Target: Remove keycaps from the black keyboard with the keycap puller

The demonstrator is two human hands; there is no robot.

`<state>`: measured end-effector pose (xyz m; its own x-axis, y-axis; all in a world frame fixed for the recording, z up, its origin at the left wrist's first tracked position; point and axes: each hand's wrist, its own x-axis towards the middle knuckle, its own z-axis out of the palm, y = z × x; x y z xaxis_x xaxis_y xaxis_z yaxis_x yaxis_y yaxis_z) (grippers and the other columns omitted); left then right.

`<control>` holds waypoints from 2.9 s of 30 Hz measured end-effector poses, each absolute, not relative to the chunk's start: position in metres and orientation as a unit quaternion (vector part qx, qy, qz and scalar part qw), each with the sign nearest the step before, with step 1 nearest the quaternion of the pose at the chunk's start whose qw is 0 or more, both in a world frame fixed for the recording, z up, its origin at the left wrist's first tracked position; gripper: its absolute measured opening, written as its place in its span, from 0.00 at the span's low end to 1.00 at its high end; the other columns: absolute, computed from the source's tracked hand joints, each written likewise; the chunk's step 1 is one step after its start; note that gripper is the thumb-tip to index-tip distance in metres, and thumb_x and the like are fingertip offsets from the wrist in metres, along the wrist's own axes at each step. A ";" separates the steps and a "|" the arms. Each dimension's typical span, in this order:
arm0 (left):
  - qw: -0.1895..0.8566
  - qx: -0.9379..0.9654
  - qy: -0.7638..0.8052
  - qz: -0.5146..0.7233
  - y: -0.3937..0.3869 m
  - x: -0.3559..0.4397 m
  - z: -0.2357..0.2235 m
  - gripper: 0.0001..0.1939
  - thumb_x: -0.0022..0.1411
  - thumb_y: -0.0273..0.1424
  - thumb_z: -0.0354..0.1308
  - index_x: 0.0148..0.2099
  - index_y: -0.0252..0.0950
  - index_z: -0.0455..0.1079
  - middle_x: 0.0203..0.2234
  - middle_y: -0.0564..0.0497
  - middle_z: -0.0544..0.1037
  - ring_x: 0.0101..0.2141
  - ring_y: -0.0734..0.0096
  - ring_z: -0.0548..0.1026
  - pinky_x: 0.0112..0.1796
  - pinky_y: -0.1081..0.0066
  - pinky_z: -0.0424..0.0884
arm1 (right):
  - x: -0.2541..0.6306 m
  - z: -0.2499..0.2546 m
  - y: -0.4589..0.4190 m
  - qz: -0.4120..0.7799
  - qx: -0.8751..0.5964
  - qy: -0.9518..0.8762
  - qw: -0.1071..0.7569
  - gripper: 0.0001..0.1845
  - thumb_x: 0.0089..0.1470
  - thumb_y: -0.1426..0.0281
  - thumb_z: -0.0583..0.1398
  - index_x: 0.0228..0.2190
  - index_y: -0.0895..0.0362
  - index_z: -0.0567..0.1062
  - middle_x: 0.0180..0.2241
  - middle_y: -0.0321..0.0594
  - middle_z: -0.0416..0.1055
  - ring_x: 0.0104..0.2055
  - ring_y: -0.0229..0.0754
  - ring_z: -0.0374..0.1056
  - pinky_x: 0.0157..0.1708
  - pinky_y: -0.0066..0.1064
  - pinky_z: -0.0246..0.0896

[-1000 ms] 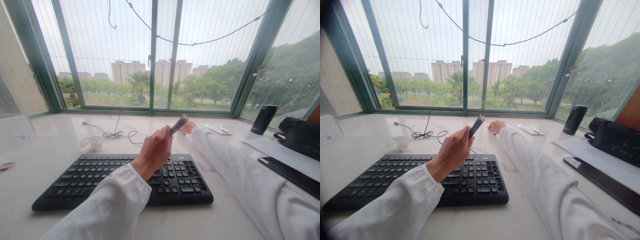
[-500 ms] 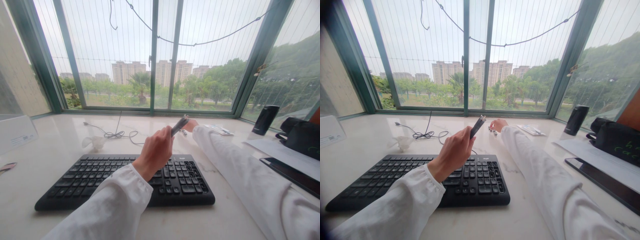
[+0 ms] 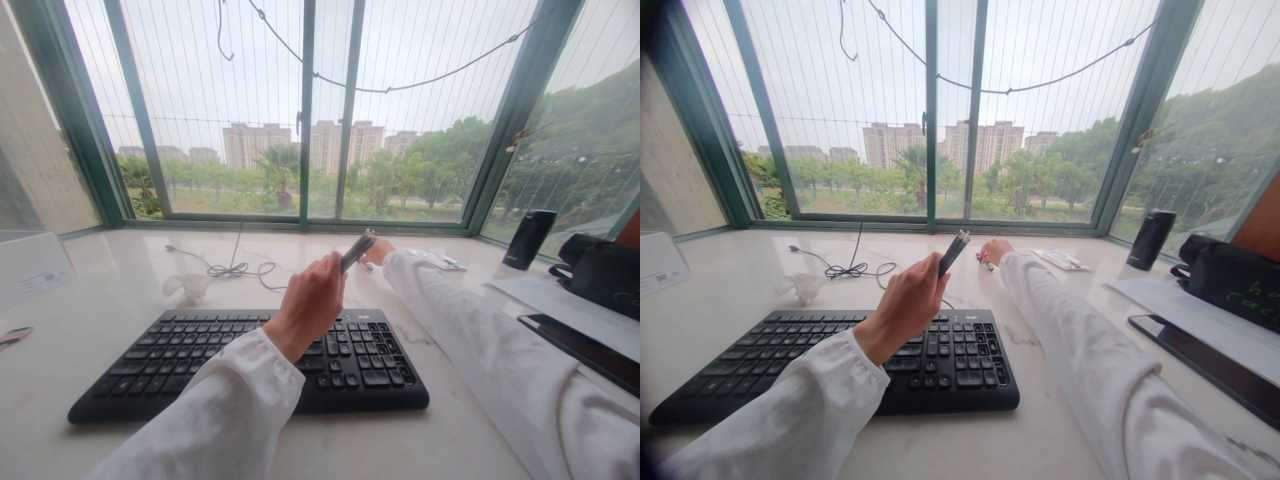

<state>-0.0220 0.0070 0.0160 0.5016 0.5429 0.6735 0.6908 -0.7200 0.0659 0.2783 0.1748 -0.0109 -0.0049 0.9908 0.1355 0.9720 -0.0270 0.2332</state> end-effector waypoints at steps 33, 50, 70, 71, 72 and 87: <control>0.082 -0.860 -0.361 -0.351 0.013 -0.025 0.012 0.06 0.70 0.30 0.45 0.48 0.37 0.58 0.39 0.47 0.68 0.27 0.69 0.70 0.24 0.71 0.63 | 0.250 0.042 0.037 0.128 0.634 0.719 -0.254 0.20 0.62 0.55 0.53 0.42 0.53 0.79 0.26 0.36 0.74 0.28 0.36 0.67 0.31 0.26 0.56; -0.239 -0.850 -0.255 -0.393 -0.017 -0.006 0.010 0.18 0.63 0.40 0.59 0.50 0.38 0.61 0.33 0.52 0.75 0.32 0.71 0.77 0.29 0.73 0.75 | 0.199 0.016 -0.046 -0.077 0.377 0.804 -0.454 0.17 0.58 0.58 0.60 0.43 0.57 0.72 0.36 0.41 0.73 0.28 0.34 0.66 0.26 0.26 0.60; -0.134 -0.936 -0.221 -0.240 -0.018 -0.019 0.016 0.26 0.59 0.50 0.58 0.50 0.37 0.67 0.44 0.44 0.76 0.44 0.59 0.74 0.46 0.61 0.71 | 0.202 0.015 -0.063 -0.303 0.394 0.731 -0.469 0.23 0.58 0.49 0.56 0.30 0.57 0.67 0.25 0.35 0.66 0.19 0.34 0.68 0.15 0.25 0.67; -0.116 -0.946 -0.217 -0.214 -0.018 -0.020 0.014 0.30 0.57 0.53 0.59 0.52 0.37 0.67 0.45 0.43 0.75 0.46 0.57 0.73 0.47 0.60 0.70 | 0.202 0.012 -0.063 -0.319 0.394 0.729 -0.459 0.24 0.58 0.48 0.56 0.30 0.58 0.67 0.26 0.36 0.68 0.20 0.34 0.69 0.17 0.26 0.69; -0.107 -0.953 -0.212 -0.188 -0.018 -0.021 0.012 0.33 0.55 0.55 0.59 0.54 0.38 0.66 0.46 0.43 0.74 0.47 0.55 0.72 0.48 0.59 0.69 | 0.201 0.009 -0.063 -0.333 0.394 0.727 -0.453 0.24 0.58 0.48 0.56 0.30 0.58 0.67 0.27 0.37 0.69 0.21 0.35 0.70 0.18 0.26 0.70; -0.079 -0.979 -0.169 -0.080 -0.023 -0.021 0.004 0.48 0.48 0.60 0.61 0.64 0.40 0.56 0.56 0.40 0.67 0.54 0.49 0.68 0.57 0.56 0.60 | 0.197 -0.003 -0.066 -0.420 0.371 0.708 -0.430 0.23 0.57 0.49 0.58 0.32 0.58 0.68 0.28 0.38 0.72 0.21 0.36 0.72 0.20 0.27 0.72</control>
